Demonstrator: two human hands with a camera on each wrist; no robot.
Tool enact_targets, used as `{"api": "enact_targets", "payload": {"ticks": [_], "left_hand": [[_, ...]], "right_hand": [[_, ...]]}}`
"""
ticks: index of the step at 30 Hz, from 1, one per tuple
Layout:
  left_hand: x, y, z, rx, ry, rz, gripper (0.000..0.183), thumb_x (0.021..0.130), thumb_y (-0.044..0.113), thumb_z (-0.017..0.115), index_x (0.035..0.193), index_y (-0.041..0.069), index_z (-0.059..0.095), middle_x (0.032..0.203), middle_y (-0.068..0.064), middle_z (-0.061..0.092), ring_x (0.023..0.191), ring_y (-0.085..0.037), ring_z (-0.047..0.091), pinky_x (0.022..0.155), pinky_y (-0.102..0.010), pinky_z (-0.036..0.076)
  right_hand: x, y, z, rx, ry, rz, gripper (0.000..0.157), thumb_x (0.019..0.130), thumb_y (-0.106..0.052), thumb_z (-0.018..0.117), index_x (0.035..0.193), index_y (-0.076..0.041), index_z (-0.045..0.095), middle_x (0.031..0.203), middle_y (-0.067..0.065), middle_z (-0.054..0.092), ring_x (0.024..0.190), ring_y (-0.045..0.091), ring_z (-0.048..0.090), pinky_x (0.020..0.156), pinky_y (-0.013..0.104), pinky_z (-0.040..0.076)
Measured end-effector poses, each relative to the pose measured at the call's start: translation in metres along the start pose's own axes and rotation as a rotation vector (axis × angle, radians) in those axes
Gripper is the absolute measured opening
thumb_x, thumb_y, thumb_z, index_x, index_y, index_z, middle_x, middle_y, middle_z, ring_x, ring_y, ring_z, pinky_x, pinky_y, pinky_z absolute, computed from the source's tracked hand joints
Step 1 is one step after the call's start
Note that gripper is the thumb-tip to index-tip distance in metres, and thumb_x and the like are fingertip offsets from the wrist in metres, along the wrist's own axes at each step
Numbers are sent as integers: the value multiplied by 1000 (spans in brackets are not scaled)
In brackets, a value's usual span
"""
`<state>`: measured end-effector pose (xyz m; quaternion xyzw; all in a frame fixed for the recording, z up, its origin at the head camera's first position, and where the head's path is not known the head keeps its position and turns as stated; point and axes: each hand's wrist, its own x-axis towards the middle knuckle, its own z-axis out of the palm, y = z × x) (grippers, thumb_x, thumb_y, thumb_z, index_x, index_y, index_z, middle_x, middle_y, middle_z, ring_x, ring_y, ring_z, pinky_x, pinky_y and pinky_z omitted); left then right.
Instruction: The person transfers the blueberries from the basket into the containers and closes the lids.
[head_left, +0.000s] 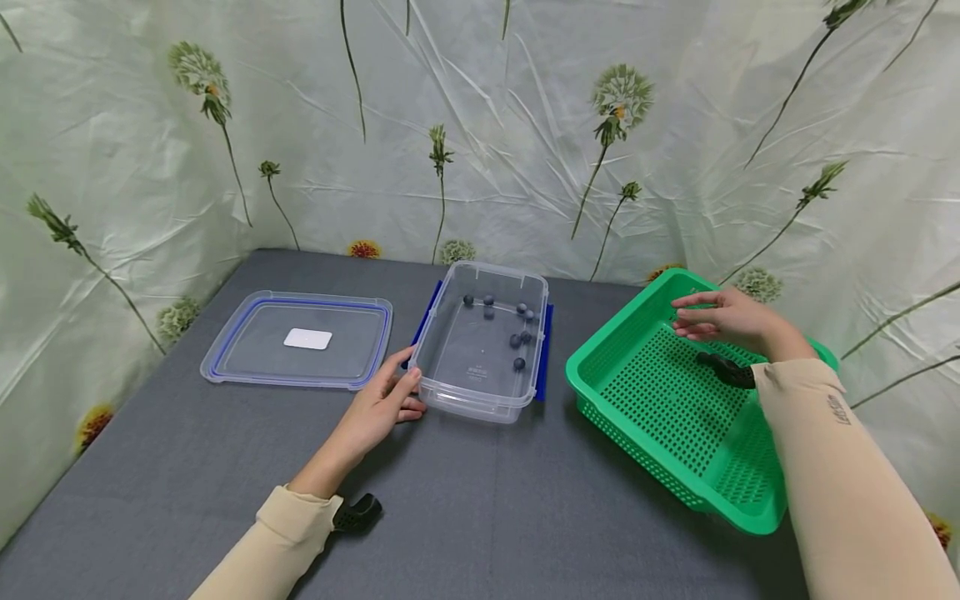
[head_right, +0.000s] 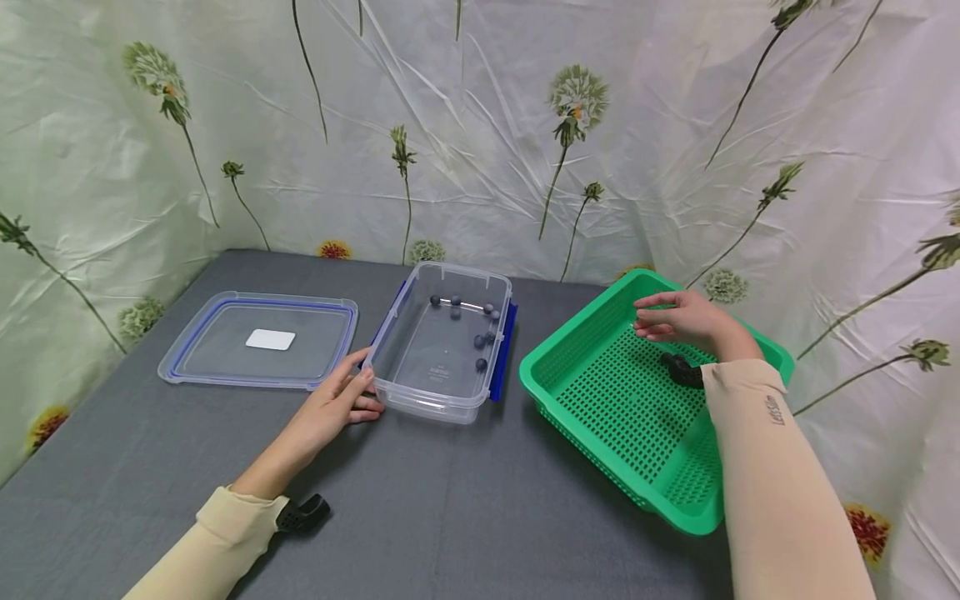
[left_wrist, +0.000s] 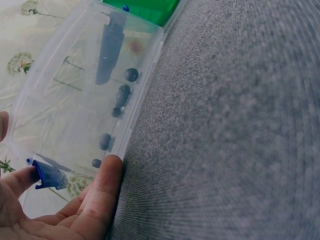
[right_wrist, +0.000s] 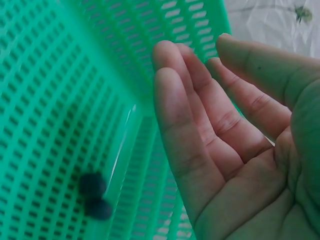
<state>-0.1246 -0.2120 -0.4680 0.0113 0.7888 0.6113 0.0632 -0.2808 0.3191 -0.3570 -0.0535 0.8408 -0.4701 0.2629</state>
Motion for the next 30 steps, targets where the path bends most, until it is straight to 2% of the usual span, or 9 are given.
{"api": "enact_targets", "payload": {"ticks": [5, 12, 18, 24, 30], "left_hand": [[1, -1, -1, -4, 6, 0, 56, 116, 37, 48, 168, 24, 33, 134, -31, 58, 99, -26, 77, 89, -32, 66], [-2, -3, -2, -1, -8, 3, 59, 116, 38, 49, 169, 19, 30, 137, -32, 58, 101, -28, 77, 89, -34, 66], [-1, -5, -2, -17, -8, 5, 59, 116, 39, 49, 169, 20, 31, 136, -31, 57, 101, -28, 77, 88, -32, 66], [-2, -4, -2, -16, -12, 7, 60, 116, 39, 49, 169, 20, 30, 138, -31, 57, 101, -28, 77, 89, -33, 66], [-2, -2, -2, -10, -16, 8, 60, 115, 40, 50, 169, 20, 30, 139, -31, 58, 101, -27, 77, 89, -34, 66]], "right_hand": [[-6, 16, -7, 1, 8, 74, 59, 116, -14, 50, 163, 12, 26, 110, -8, 75, 100, 3, 76, 94, 26, 62], [-11, 38, -11, -8, 5, 112, 66, 115, -20, 52, 163, 13, 22, 116, -4, 74, 103, 4, 75, 97, 27, 62], [-12, 48, -12, -14, 1, 154, 67, 114, -16, 54, 163, 16, 21, 112, -4, 75, 100, 4, 75, 94, 26, 62], [-12, 56, -12, -40, -25, 196, 66, 115, -14, 51, 162, 18, 19, 117, -1, 73, 99, 5, 75, 91, 27, 63], [-14, 56, -11, -18, -9, 204, 63, 115, -12, 50, 160, 20, 21, 110, -1, 76, 96, 5, 76, 88, 26, 64]]}}
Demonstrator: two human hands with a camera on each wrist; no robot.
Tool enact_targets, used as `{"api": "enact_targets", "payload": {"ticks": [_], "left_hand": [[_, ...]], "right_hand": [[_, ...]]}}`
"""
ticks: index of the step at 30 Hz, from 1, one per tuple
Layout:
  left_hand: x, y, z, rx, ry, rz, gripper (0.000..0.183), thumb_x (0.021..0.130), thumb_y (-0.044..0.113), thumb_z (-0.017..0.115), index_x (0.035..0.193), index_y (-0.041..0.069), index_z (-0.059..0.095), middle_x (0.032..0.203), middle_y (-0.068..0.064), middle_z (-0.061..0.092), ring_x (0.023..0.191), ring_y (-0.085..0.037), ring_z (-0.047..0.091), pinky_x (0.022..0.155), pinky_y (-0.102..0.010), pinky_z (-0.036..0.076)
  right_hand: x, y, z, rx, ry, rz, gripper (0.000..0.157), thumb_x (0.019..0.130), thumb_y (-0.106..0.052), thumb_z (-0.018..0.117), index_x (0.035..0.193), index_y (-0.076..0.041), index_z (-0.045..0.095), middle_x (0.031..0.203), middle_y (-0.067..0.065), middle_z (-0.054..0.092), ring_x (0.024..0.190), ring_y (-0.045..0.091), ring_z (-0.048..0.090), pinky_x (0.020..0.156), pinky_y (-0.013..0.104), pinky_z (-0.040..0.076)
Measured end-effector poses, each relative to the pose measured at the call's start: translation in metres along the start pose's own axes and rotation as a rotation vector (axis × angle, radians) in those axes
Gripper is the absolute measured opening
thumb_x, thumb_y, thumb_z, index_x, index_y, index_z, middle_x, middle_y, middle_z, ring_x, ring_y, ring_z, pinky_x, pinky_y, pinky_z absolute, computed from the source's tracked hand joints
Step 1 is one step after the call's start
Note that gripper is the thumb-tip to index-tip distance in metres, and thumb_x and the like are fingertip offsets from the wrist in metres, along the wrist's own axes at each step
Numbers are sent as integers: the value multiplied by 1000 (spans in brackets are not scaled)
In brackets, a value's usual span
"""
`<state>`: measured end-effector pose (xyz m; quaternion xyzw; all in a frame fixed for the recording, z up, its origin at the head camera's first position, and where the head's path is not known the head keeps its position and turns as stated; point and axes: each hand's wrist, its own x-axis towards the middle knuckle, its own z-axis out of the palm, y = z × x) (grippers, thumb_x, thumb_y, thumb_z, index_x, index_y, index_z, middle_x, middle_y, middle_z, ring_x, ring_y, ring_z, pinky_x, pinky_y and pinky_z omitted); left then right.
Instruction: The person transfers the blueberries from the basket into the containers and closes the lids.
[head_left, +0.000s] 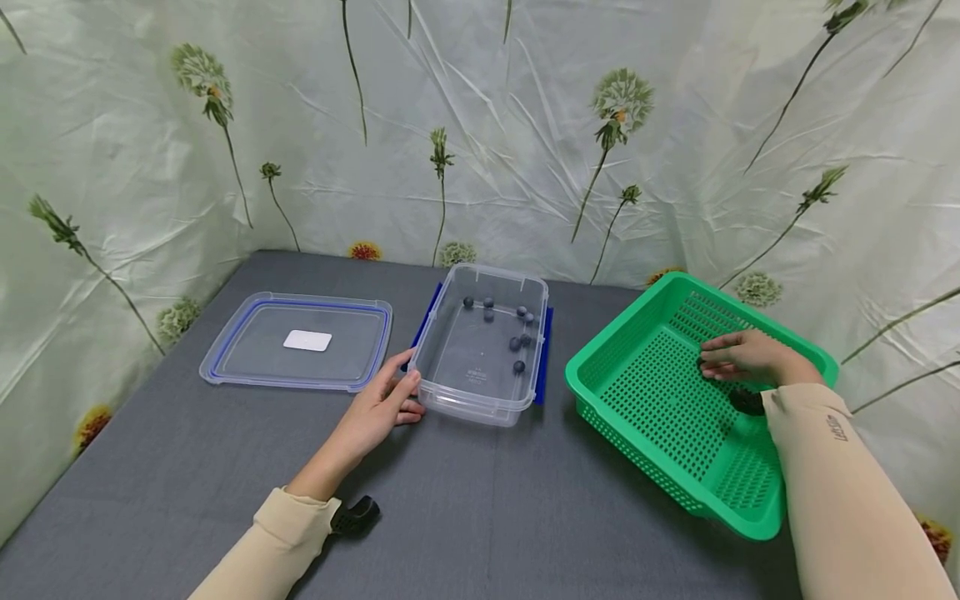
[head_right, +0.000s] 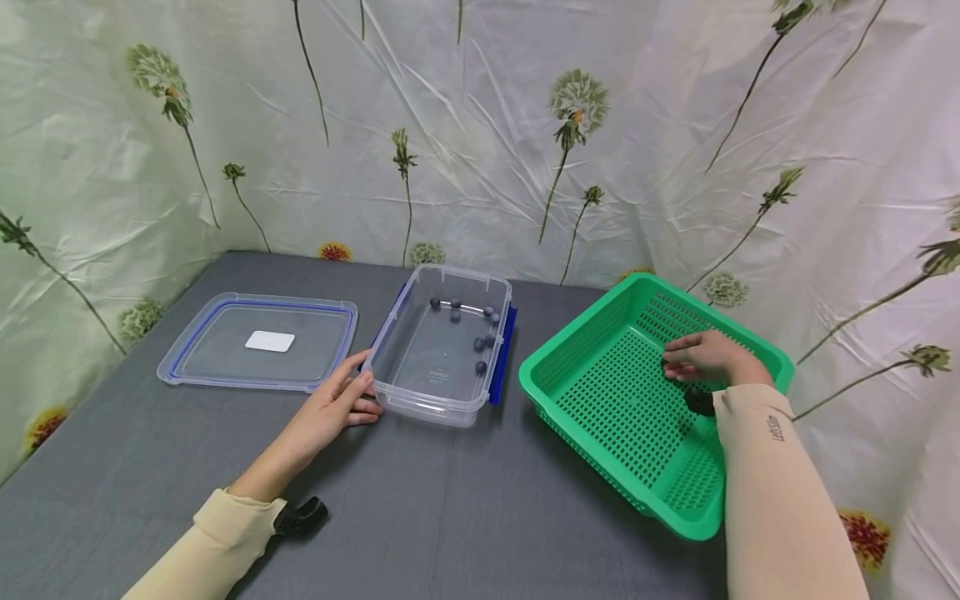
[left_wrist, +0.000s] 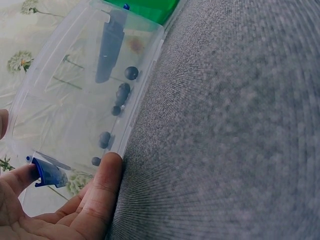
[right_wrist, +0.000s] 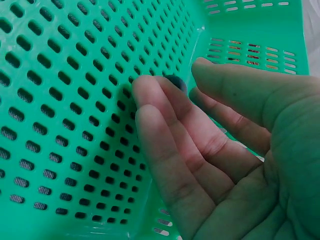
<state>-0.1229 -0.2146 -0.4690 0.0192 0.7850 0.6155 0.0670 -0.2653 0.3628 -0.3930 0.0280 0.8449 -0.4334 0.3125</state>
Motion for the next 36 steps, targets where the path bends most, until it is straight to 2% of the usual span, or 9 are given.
{"api": "enact_targets", "payload": {"ticks": [17, 28, 36], "left_hand": [[0, 1, 0, 8, 6, -8, 60, 116, 40, 49, 169, 21, 30, 138, -31, 58, 102, -28, 76, 90, -35, 66], [1, 0, 1, -5, 10, -6, 58, 116, 37, 49, 169, 19, 31, 136, -32, 57, 102, -28, 77, 89, -33, 66], [0, 1, 1, -4, 7, -1, 59, 116, 37, 49, 169, 19, 30, 137, -32, 57, 102, -28, 77, 88, -33, 66]], "right_hand": [[-4, -9, 8, -96, 23, 7, 50, 114, -6, 47, 152, 25, 35, 105, 0, 76, 92, 5, 75, 87, 28, 64], [-1, -7, 4, -69, 20, 22, 41, 111, -3, 56, 145, 20, 49, 98, -1, 77, 89, 6, 76, 83, 26, 64], [1, -9, 3, -44, 18, 26, 50, 111, -7, 57, 152, 18, 42, 99, -1, 78, 90, 7, 76, 84, 26, 64]]}}
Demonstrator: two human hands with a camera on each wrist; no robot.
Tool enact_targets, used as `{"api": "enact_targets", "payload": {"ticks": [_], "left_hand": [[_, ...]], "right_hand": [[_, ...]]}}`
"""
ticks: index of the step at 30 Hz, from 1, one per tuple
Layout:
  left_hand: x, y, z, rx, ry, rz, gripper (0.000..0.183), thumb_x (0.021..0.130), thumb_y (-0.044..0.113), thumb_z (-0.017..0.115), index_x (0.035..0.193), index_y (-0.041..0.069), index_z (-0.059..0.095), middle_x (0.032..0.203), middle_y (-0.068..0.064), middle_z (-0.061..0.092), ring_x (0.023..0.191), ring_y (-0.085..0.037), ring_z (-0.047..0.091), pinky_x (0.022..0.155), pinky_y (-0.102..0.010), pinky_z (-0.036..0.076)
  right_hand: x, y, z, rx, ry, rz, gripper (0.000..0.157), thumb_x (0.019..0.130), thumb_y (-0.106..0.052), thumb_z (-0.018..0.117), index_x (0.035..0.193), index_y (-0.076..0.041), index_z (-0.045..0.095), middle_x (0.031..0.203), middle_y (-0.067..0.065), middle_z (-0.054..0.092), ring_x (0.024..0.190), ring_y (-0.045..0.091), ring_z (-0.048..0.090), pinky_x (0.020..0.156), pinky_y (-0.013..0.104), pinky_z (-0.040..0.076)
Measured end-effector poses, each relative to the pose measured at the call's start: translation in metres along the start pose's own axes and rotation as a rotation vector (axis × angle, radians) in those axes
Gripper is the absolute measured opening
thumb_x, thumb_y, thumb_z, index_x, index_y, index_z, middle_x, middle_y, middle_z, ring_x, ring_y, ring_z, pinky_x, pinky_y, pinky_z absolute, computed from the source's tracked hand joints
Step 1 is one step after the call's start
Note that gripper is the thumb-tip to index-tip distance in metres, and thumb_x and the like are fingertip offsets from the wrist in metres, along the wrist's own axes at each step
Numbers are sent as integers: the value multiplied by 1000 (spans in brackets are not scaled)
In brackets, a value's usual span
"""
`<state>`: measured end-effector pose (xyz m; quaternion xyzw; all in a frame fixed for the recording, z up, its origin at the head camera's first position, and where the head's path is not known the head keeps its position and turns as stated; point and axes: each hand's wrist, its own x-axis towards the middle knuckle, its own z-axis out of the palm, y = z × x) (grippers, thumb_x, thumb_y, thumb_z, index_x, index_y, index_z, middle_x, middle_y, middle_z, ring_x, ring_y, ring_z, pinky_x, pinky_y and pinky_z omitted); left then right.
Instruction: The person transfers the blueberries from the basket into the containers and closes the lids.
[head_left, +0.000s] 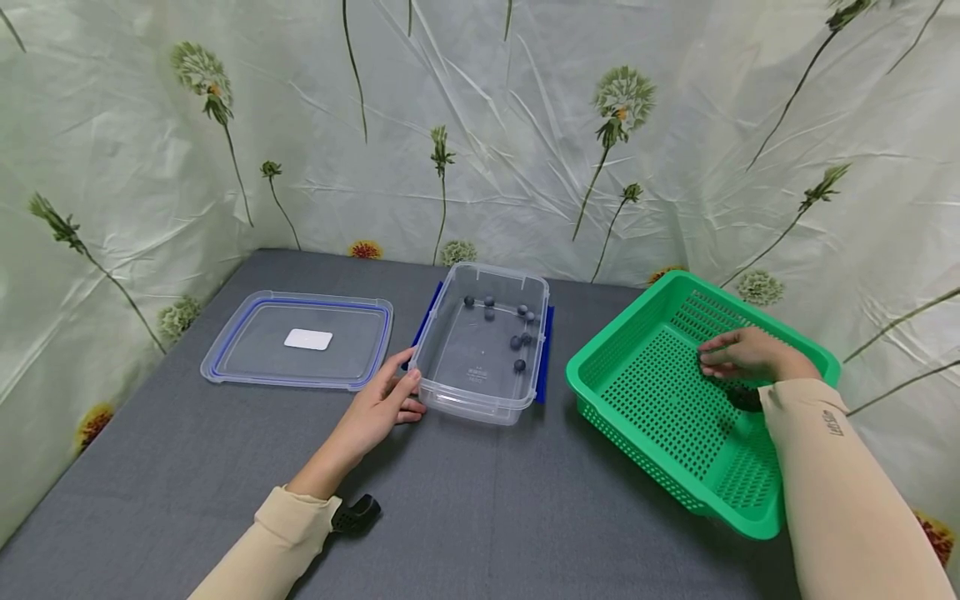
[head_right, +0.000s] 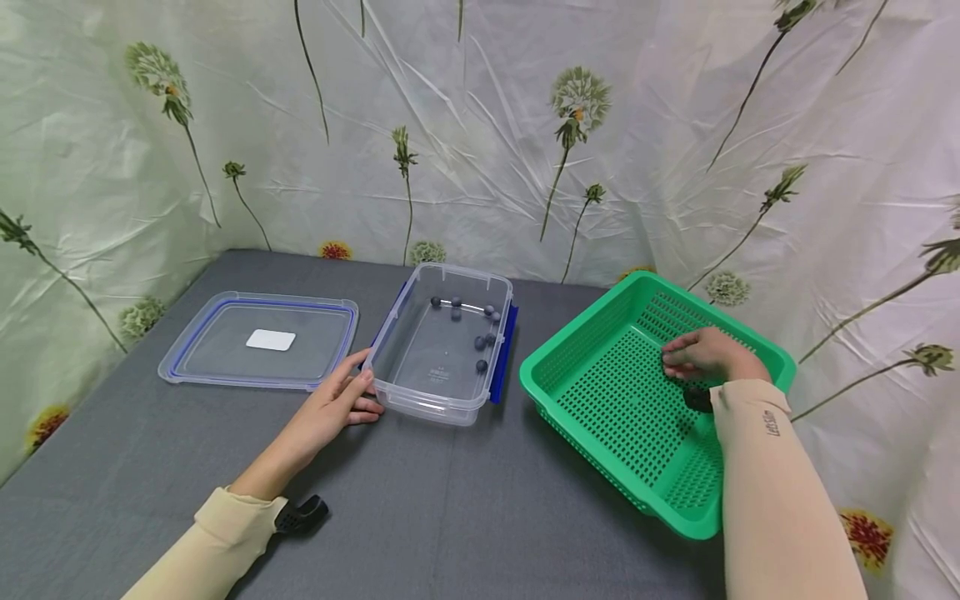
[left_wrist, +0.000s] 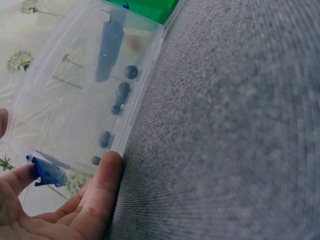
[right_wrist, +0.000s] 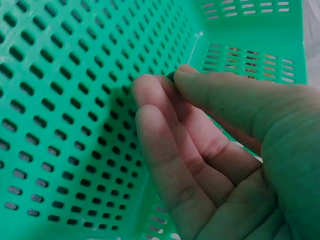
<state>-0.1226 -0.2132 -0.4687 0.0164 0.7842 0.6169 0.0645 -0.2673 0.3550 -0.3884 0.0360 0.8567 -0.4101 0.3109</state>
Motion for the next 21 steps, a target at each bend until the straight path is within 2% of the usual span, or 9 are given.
{"api": "enact_targets", "payload": {"ticks": [8, 15, 21], "left_hand": [[0, -1, -1, 0, -2, 2, 58, 116, 38, 49, 169, 21, 31, 138, -32, 57, 101, -28, 77, 89, -33, 66], [-1, 0, -1, 6, -1, -2, 59, 116, 38, 49, 169, 20, 30, 136, -31, 58, 100, -27, 77, 88, -33, 66], [-1, 1, 0, 13, -4, 1, 60, 116, 39, 49, 169, 19, 30, 138, -32, 58, 101, -27, 77, 88, -33, 66]], "right_hand": [[1, -15, -5, 85, 24, -36, 44, 110, -9, 60, 150, 8, 52, 99, -3, 78, 90, 5, 77, 85, 23, 63], [-1, -33, -2, 99, 42, -87, 28, 109, -11, 64, 136, -6, 65, 95, -5, 79, 89, 5, 78, 83, 23, 64], [-1, -49, 2, 81, 43, -141, 38, 110, -13, 63, 144, 1, 58, 97, -7, 78, 92, 5, 77, 85, 22, 63]]}}
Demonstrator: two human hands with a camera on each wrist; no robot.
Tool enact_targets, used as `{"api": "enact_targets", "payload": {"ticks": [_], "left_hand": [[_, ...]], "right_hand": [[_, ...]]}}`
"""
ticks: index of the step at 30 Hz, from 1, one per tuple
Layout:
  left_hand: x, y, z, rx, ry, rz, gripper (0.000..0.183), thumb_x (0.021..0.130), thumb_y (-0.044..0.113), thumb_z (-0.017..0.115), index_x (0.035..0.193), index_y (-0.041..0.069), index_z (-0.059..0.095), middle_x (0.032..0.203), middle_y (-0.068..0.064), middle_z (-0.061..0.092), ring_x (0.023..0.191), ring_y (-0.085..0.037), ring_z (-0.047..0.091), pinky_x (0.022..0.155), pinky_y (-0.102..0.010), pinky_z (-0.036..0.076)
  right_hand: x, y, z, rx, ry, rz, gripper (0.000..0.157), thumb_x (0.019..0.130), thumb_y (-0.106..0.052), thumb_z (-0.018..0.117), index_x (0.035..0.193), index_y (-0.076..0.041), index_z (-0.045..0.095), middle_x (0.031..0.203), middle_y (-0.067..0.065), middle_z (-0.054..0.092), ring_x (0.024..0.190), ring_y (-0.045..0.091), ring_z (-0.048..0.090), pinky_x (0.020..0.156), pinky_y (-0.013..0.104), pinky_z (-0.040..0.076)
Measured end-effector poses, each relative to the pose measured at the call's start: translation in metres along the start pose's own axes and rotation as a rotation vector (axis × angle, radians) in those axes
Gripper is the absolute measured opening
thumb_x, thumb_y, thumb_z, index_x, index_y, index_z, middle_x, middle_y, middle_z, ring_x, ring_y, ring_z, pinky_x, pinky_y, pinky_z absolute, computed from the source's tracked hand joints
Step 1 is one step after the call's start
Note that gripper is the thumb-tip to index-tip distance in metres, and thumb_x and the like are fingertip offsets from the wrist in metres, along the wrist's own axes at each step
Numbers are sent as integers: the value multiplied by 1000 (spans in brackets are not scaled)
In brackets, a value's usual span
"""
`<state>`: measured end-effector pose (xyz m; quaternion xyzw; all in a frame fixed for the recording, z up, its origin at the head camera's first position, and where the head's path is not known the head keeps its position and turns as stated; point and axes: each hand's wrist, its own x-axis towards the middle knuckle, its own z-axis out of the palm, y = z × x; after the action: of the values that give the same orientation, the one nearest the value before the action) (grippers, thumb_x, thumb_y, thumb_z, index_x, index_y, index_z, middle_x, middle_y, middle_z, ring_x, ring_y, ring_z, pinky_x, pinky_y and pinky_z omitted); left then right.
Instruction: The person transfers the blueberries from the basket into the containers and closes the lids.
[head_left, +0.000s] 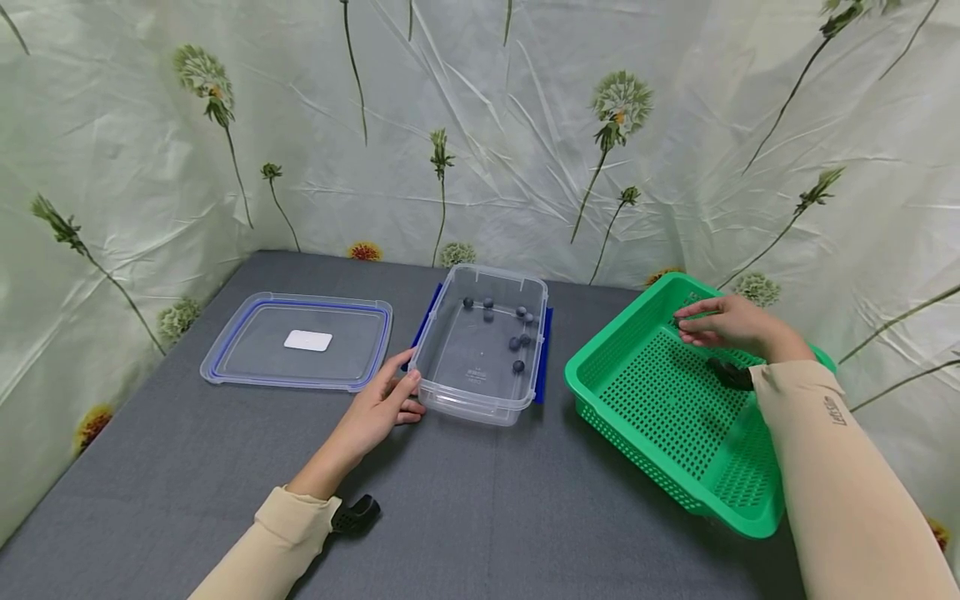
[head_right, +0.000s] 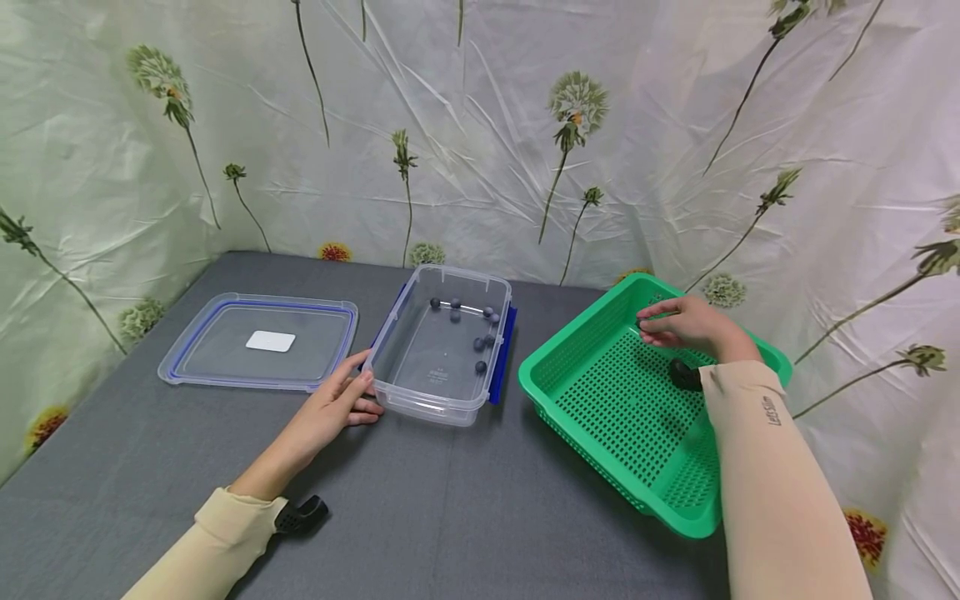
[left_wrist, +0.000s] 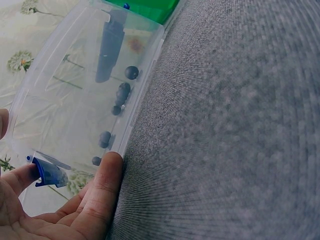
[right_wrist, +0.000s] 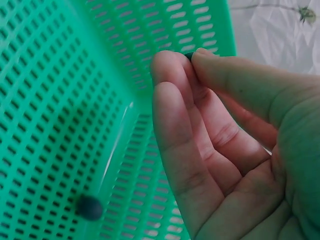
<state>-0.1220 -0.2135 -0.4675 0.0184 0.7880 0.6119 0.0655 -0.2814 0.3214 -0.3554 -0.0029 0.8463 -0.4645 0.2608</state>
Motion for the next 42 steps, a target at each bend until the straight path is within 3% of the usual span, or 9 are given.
{"api": "enact_targets", "payload": {"ticks": [11, 26, 32, 42], "left_hand": [[1, -1, 0, -1, 0, 5, 59, 116, 39, 49, 169, 19, 31, 138, -32, 59, 100, -27, 77, 89, -33, 66], [1, 0, 0, -14, 0, 5, 57, 116, 37, 48, 168, 20, 31, 138, -33, 60, 99, -27, 76, 89, -34, 66], [1, 0, 0, -14, -2, 20, 59, 116, 35, 49, 169, 15, 30, 136, -34, 60, 97, -28, 76, 88, -35, 66], [2, -2, 0, -9, 1, 14, 58, 116, 35, 48, 169, 17, 31, 135, -33, 61, 97, -27, 77, 88, -34, 66]], "right_hand": [[5, -26, 14, -49, -38, -84, 54, 112, -12, 58, 155, 14, 39, 103, -9, 76, 96, 2, 75, 90, 23, 63], [16, -53, 39, -95, -44, -147, 50, 111, -19, 62, 150, 10, 49, 105, -2, 78, 93, 6, 75, 85, 24, 63], [23, -64, 54, -92, -76, -177, 49, 112, -20, 60, 149, 12, 50, 101, -3, 79, 92, 7, 75, 86, 26, 64], [33, -87, 80, -107, -109, -215, 47, 113, -19, 57, 148, 12, 52, 101, -5, 77, 91, 5, 73, 85, 24, 63]]}}
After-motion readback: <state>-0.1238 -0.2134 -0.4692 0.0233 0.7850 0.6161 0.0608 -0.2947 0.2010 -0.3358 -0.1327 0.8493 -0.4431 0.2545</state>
